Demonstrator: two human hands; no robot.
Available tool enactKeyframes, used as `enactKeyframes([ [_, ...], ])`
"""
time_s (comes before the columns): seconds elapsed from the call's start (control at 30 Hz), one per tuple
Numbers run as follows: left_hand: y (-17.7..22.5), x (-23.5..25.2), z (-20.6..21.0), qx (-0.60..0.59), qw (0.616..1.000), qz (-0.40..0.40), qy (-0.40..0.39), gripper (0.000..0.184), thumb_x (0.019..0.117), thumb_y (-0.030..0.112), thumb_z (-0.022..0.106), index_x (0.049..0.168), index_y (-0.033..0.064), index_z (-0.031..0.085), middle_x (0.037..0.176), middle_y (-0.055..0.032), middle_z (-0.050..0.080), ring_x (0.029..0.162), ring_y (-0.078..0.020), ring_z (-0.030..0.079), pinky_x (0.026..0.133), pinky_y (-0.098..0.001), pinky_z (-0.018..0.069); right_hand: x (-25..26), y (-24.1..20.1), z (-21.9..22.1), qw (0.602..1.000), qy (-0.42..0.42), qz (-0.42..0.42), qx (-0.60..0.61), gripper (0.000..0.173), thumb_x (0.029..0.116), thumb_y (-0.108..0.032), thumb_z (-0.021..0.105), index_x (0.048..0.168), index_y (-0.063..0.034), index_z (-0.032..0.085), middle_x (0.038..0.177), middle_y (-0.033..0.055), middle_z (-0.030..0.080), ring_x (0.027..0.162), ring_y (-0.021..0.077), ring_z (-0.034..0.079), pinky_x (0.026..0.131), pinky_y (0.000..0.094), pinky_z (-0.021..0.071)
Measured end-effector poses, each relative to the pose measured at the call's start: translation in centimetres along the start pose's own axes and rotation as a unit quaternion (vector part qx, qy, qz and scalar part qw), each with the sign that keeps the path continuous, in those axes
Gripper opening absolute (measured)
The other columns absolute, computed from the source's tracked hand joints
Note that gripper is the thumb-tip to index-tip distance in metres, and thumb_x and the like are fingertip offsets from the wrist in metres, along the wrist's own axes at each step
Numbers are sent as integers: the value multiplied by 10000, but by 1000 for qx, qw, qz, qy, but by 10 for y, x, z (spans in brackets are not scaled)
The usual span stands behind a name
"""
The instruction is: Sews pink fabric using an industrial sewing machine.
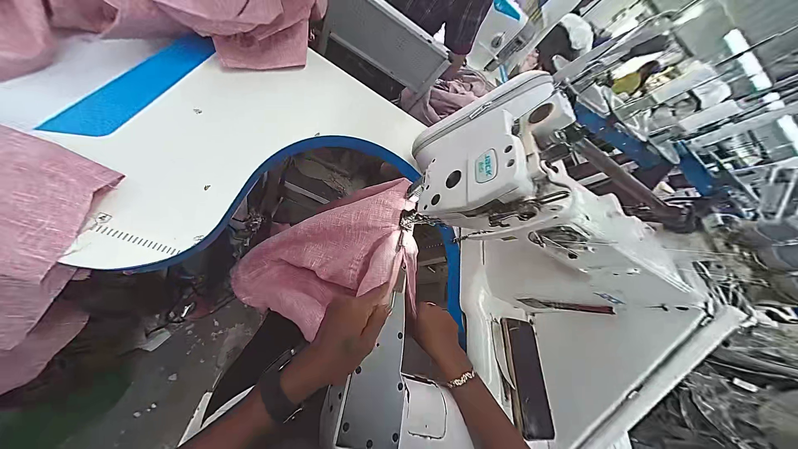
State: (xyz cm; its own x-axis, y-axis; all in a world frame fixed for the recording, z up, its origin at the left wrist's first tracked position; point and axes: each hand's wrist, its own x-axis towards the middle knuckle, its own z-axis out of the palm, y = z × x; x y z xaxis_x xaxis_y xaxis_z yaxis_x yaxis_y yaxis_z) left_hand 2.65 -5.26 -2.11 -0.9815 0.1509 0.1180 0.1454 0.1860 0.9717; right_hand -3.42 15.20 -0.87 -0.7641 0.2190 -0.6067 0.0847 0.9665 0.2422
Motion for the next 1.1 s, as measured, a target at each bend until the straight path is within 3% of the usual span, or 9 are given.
enactKeyframes([
  [0.07,-4,-7,0,4,1000,-16,14,374,1028,205,499,1272,-20,671,656,-62,587,552,-167,516,578,-369,465,-2,37,10,975,146,-21,166,299,925,-101,677,1167,76,684,1113,284,701,1064,445,675,893,638,506],
  [0.2,-1,-5,0,-2,1000,-1,-9,367,1038,193,493,1269,-23,680,634,-79,575,546,-194,507,581,-391,449,-51,61,26,744,304,-121,583,199,946,43,536,1113,33,643,913,15,723,771,35,701,697,230,605],
  [0.3,-1,0,-2,37,997,63,-2,312,1033,178,480,1107,-18,711,578,-72,537,503,-196,510,529,-380,430,-127,43,15,866,374,-217,250,169,939,-35,601,958,90,714,738,106,718,651,159,708,607,349,575],
  [0.37,-3,-10,4,74,990,118,19,313,988,140,513,1086,-40,749,516,-75,531,441,-210,520,461,-376,419,-159,9,10,886,372,-274,45,145,908,-56,636,854,31,738,641,147,682,553,287,698,478,451,541],
  [0.47,-3,-28,16,109,985,124,42,255,948,162,505,786,45,663,483,-53,478,417,-218,531,408,-388,413,-159,-29,8,879,363,-305,-38,136,874,-107,630,761,-73,697,535,69,575,441,225,603,377,361,432],
  [0.7,-17,14,26,65,983,122,125,345,1020,185,459,1059,10,754,505,-48,528,424,-190,533,422,-362,417,-149,-16,-25,920,225,-320,10,296,941,-245,634,810,13,693,625,146,642,565,332,677,478,485,506],
  [0.8,-11,21,12,92,987,107,71,339,996,158,479,1125,-15,741,503,-67,518,435,-235,548,432,-397,425,-142,-17,-21,922,182,-340,42,262,975,-154,587,839,50,679,696,189,664,686,372,703,752,600,539],
  [0.9,-3,18,1,83,993,80,-14,334,1010,178,495,1182,-28,695,519,-84,514,460,-268,553,465,-423,429,-142,-24,-21,933,203,-294,52,251,975,-155,582,879,64,659,618,167,630,553,337,672,510,477,524],
  [1.1,3,27,-10,42,993,19,-106,481,1039,195,514,1446,-62,523,643,-170,610,587,-348,605,608,-506,486,-138,-27,-24,949,174,-263,7,292,962,-215,608,824,35,670,629,167,627,581,361,675,493,500,499],
])
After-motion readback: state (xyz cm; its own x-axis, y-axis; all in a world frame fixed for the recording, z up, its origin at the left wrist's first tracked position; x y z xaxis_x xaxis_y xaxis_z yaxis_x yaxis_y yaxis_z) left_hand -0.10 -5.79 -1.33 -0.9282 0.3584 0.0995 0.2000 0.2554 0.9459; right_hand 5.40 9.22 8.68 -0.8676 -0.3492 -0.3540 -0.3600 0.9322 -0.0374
